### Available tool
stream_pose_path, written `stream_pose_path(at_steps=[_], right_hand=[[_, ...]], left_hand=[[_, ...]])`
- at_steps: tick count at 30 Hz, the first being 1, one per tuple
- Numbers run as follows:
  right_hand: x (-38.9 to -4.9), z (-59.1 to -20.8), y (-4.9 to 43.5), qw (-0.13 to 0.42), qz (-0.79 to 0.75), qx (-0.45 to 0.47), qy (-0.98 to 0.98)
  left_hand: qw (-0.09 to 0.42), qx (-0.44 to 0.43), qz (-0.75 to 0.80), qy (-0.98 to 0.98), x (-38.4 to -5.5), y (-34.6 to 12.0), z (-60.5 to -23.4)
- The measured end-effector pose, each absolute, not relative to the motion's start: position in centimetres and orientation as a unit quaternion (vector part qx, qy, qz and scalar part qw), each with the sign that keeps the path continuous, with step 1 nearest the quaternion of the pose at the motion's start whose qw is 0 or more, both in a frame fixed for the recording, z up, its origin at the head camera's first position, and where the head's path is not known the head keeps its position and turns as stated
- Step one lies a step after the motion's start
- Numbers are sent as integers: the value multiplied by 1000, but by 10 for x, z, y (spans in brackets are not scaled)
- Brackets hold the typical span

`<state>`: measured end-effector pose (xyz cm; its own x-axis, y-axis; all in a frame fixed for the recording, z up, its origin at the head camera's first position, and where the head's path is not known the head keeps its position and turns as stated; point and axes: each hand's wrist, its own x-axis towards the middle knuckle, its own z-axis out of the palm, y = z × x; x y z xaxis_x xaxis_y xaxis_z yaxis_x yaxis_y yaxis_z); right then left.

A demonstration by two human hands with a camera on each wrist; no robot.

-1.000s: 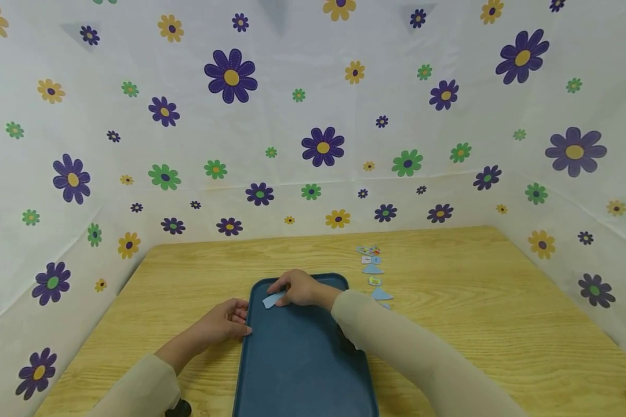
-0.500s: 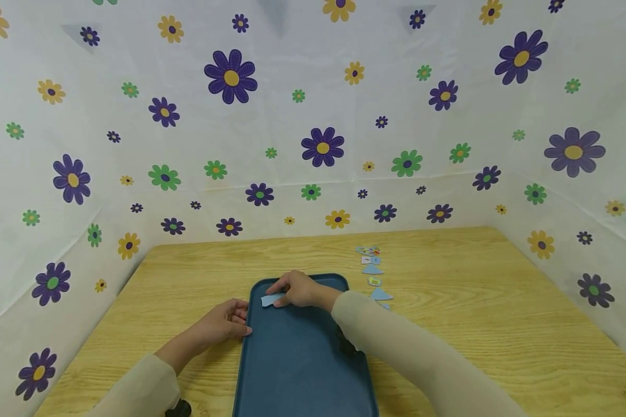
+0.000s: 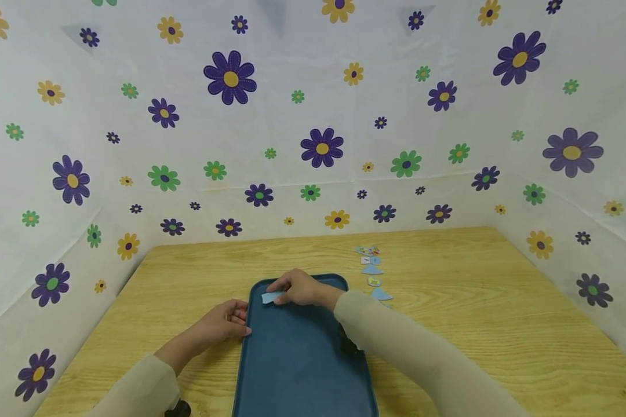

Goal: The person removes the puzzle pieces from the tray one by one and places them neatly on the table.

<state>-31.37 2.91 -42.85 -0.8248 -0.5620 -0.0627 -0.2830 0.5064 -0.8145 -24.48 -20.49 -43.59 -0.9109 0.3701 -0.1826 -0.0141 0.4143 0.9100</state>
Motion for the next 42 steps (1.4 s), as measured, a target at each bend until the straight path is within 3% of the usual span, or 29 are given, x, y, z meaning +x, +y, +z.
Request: stream_pose_path(at_steps=[8,42], right_hand=[[-314,-427,34,156,-439,-236,853],[-281,-400,73,161,-442,-274,839]], left_hand=[[197,119,547,805,-244,-205,-435],[180,110,535,818,-247,-206,-439]])
